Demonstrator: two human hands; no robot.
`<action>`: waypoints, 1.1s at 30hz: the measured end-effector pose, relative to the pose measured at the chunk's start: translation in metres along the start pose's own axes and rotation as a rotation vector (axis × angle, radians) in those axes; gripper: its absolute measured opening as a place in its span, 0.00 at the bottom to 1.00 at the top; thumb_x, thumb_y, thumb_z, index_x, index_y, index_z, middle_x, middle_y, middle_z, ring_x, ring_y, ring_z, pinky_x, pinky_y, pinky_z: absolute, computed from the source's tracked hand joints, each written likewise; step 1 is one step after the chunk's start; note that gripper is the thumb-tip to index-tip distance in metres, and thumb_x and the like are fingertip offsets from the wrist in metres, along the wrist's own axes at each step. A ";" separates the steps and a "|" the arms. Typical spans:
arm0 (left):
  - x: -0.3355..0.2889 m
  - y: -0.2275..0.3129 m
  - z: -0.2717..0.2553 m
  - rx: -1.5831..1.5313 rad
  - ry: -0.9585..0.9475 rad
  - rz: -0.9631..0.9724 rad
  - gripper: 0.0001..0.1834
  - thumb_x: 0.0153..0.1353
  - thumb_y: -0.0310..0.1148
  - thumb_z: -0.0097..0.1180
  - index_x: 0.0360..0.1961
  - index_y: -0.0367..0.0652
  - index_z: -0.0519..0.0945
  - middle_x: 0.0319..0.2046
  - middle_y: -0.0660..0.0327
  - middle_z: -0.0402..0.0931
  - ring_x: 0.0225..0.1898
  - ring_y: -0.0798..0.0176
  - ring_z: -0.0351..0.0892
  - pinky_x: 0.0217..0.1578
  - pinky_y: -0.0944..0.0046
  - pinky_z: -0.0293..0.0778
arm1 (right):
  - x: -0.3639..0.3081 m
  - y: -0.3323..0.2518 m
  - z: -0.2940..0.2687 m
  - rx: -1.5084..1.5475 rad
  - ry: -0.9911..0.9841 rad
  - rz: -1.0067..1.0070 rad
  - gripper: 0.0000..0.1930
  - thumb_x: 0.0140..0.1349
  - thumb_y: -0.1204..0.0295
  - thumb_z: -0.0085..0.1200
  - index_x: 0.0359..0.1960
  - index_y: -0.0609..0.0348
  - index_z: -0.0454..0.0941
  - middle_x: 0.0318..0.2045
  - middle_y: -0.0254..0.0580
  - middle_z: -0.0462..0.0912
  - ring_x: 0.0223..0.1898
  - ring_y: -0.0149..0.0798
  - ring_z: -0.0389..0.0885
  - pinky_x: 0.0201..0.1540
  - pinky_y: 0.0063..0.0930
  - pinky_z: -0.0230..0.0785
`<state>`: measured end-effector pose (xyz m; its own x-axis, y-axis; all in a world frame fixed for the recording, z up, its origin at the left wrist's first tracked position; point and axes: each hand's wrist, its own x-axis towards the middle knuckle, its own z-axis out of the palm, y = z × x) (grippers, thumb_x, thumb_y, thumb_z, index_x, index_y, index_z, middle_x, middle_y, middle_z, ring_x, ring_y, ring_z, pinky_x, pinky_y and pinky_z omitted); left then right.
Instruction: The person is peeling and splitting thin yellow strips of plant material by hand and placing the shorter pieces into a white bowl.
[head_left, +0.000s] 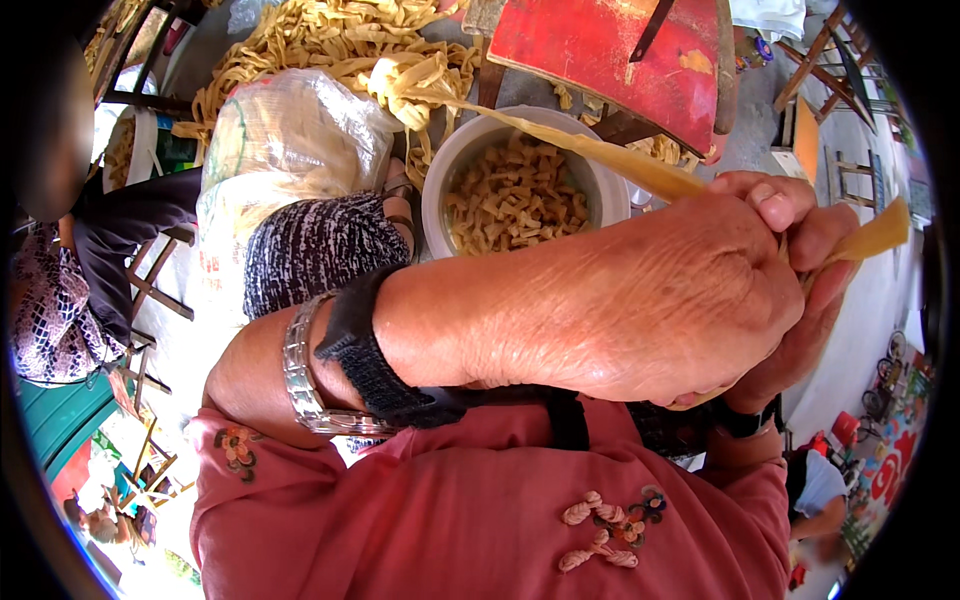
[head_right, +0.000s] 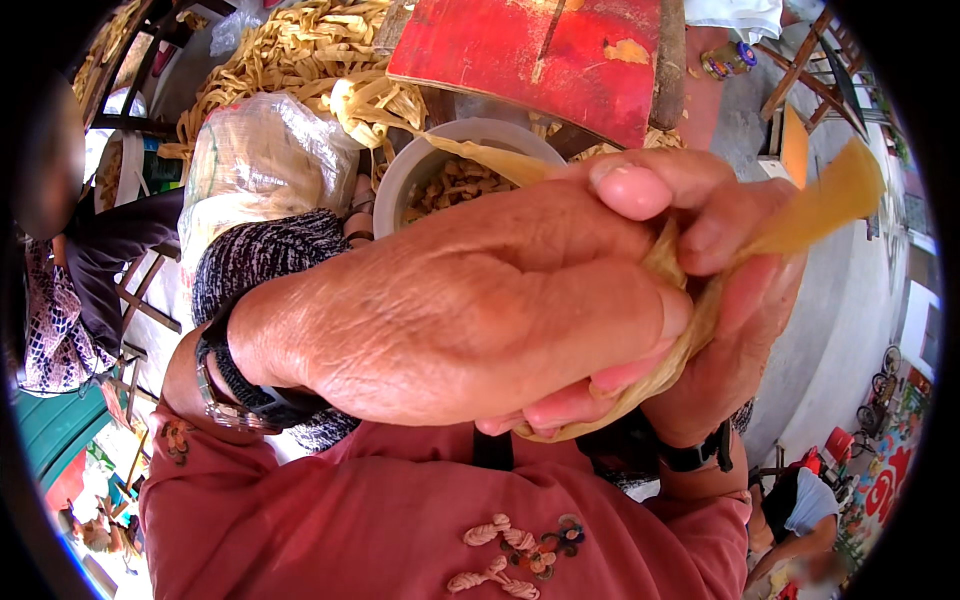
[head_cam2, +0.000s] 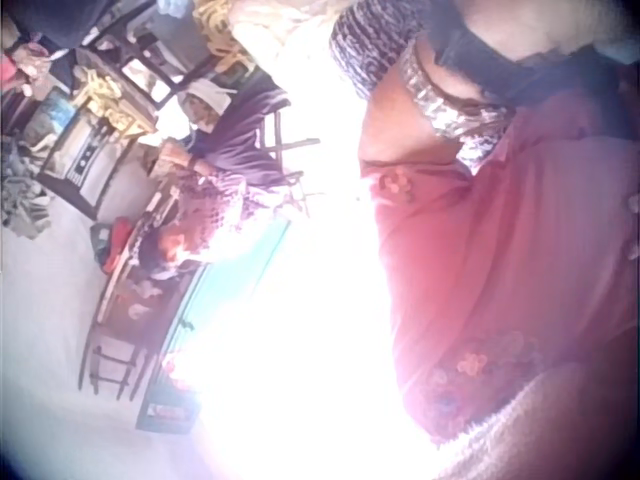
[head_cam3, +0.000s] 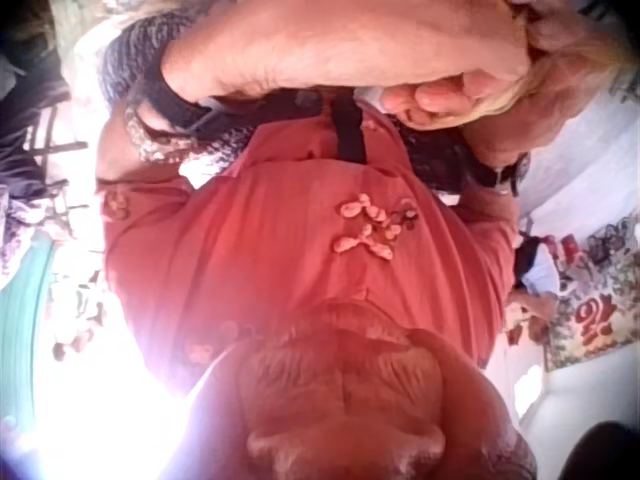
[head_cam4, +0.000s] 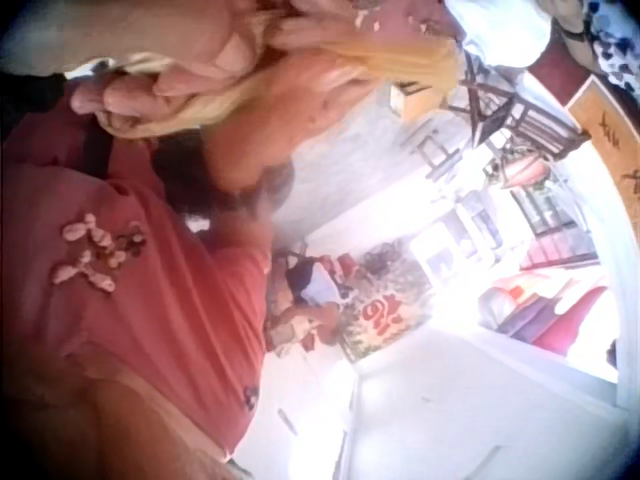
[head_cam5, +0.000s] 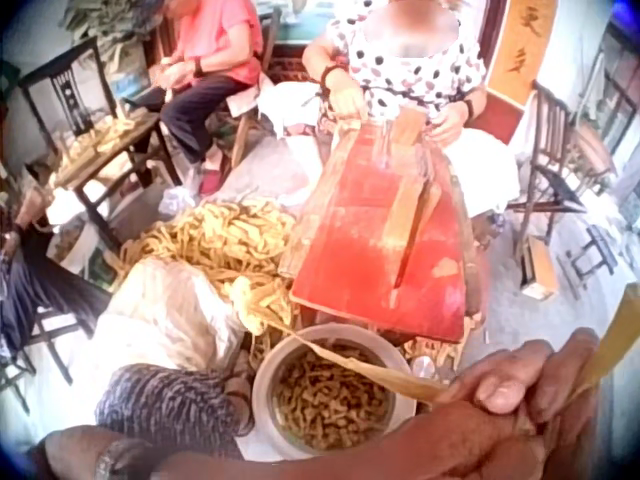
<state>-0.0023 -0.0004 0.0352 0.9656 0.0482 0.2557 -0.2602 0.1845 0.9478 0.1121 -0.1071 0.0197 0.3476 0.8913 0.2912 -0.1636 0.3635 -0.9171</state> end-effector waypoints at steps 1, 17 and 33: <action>0.000 0.010 -0.004 -0.140 -0.027 -0.098 0.13 0.62 0.28 0.41 0.20 0.38 0.68 0.15 0.60 0.64 0.17 0.66 0.66 0.18 0.65 0.61 | 0.001 -0.002 -0.002 -0.038 -0.009 0.016 0.13 0.70 0.58 0.36 0.32 0.53 0.62 0.35 0.38 0.69 0.41 0.40 0.66 0.50 0.36 0.57; -0.011 -0.035 0.000 1.267 0.572 0.507 0.07 0.41 0.25 0.55 0.23 0.37 0.72 0.27 0.56 0.67 0.23 0.59 0.77 0.21 0.66 0.73 | 0.000 0.016 -0.033 -0.465 -0.029 0.476 0.16 0.69 0.66 0.39 0.43 0.68 0.75 0.28 0.27 0.77 0.32 0.20 0.73 0.36 0.16 0.66; -0.007 -0.028 0.013 0.116 0.622 0.078 0.07 0.52 0.26 0.52 0.30 0.32 0.77 0.29 0.44 0.77 0.35 0.53 0.80 0.33 0.58 0.75 | -0.025 0.025 -0.056 -0.818 0.070 0.041 0.22 0.63 0.55 0.49 0.47 0.62 0.70 0.42 0.36 0.75 0.42 0.30 0.73 0.45 0.24 0.66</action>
<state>-0.0020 -0.0189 0.0093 0.7548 0.6248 0.1996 -0.2948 0.0514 0.9542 0.1513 -0.1355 -0.0261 0.4174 0.8707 0.2601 0.5378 -0.0060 -0.8430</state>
